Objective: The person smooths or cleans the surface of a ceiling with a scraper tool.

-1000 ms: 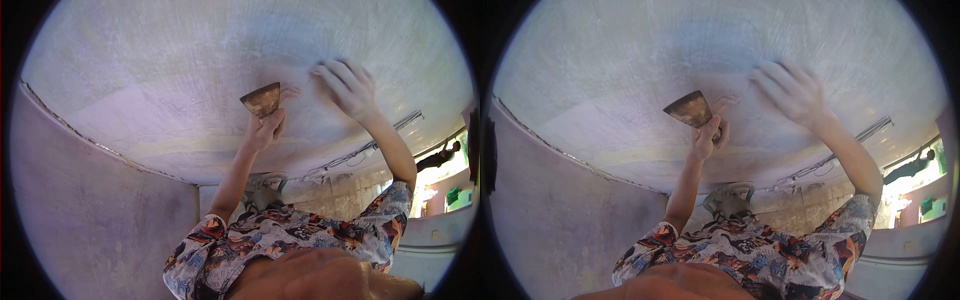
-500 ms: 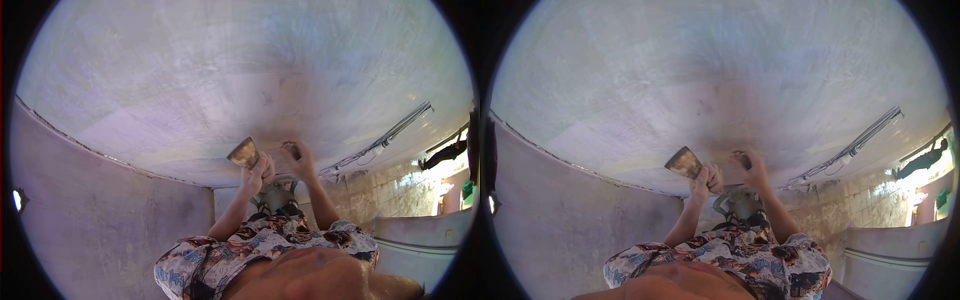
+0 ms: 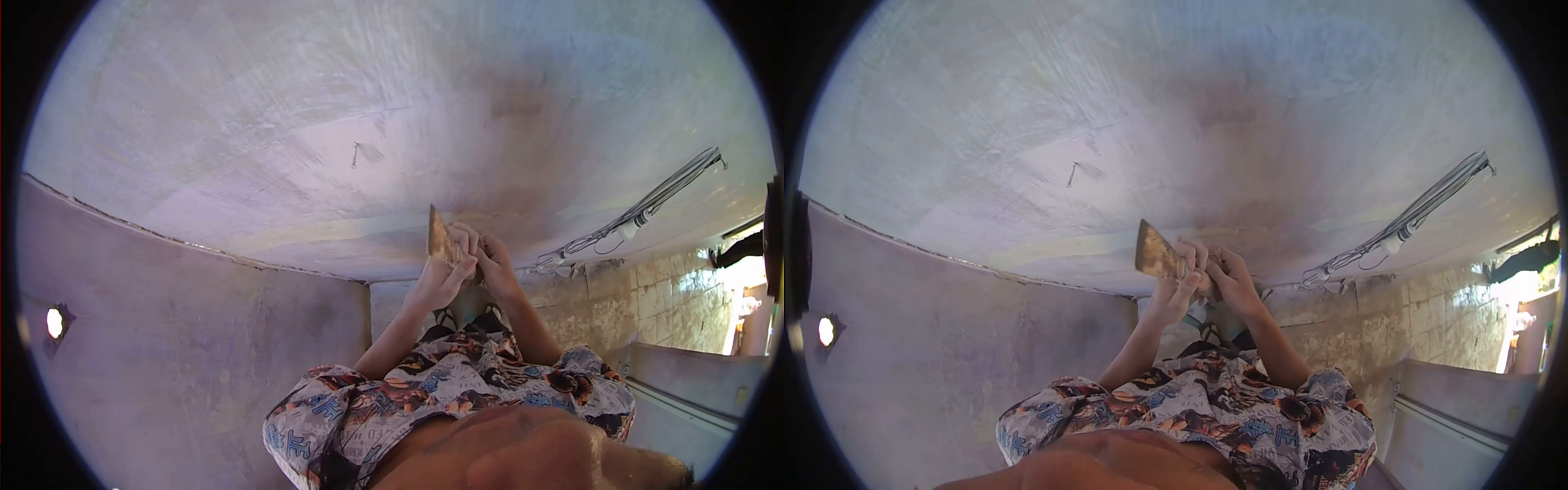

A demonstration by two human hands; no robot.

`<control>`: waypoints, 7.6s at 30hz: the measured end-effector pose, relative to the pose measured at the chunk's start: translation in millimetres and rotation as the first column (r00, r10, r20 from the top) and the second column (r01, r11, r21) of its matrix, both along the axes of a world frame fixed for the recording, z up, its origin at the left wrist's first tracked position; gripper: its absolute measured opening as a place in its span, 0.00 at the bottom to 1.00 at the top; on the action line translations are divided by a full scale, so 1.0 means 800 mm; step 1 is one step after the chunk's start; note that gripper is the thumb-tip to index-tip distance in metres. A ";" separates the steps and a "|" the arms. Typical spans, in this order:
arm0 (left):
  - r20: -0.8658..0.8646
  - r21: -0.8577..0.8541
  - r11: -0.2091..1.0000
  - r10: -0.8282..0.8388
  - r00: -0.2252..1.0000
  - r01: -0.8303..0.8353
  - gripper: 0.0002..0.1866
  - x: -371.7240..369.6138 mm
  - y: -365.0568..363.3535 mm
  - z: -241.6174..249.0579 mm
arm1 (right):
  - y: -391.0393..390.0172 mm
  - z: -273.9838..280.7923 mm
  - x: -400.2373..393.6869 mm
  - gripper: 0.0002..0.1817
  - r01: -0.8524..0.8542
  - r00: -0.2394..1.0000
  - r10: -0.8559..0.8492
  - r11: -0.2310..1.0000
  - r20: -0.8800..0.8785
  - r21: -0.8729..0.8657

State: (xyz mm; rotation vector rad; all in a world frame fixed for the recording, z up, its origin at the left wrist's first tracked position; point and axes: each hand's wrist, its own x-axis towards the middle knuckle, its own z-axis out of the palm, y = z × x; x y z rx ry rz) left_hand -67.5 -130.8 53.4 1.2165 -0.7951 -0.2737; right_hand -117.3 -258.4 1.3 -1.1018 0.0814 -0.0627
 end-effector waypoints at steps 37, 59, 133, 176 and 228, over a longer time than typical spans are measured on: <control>-0.242 -0.062 0.914 0.375 0.895 -0.400 0.12 -0.051 -0.084 0.032 | -0.132 0.111 -0.009 0.17 -0.016 0.891 -0.107 0.964 0.442 0.265; -0.302 -0.049 0.883 0.432 0.850 -0.466 0.14 -0.027 -0.091 0.032 | -0.158 0.100 -0.009 0.14 0.008 0.885 0.050 0.992 0.462 -0.122; 0.111 -0.299 0.884 0.406 0.907 -0.359 0.29 0.083 -0.084 0.059 | -0.180 0.245 0.098 0.13 0.921 0.211 -0.015 0.339 0.977 -0.194; 0.191 -0.307 0.946 0.163 0.968 -0.099 0.22 0.081 -0.107 0.103 | -0.157 0.309 0.130 0.15 0.995 -0.013 -0.033 -0.098 0.999 0.010; -0.009 0.166 0.918 0.367 0.930 -0.360 0.15 -0.043 -0.092 -0.050 | -0.137 0.000 0.002 0.41 -0.415 0.871 0.476 0.845 0.120 -0.339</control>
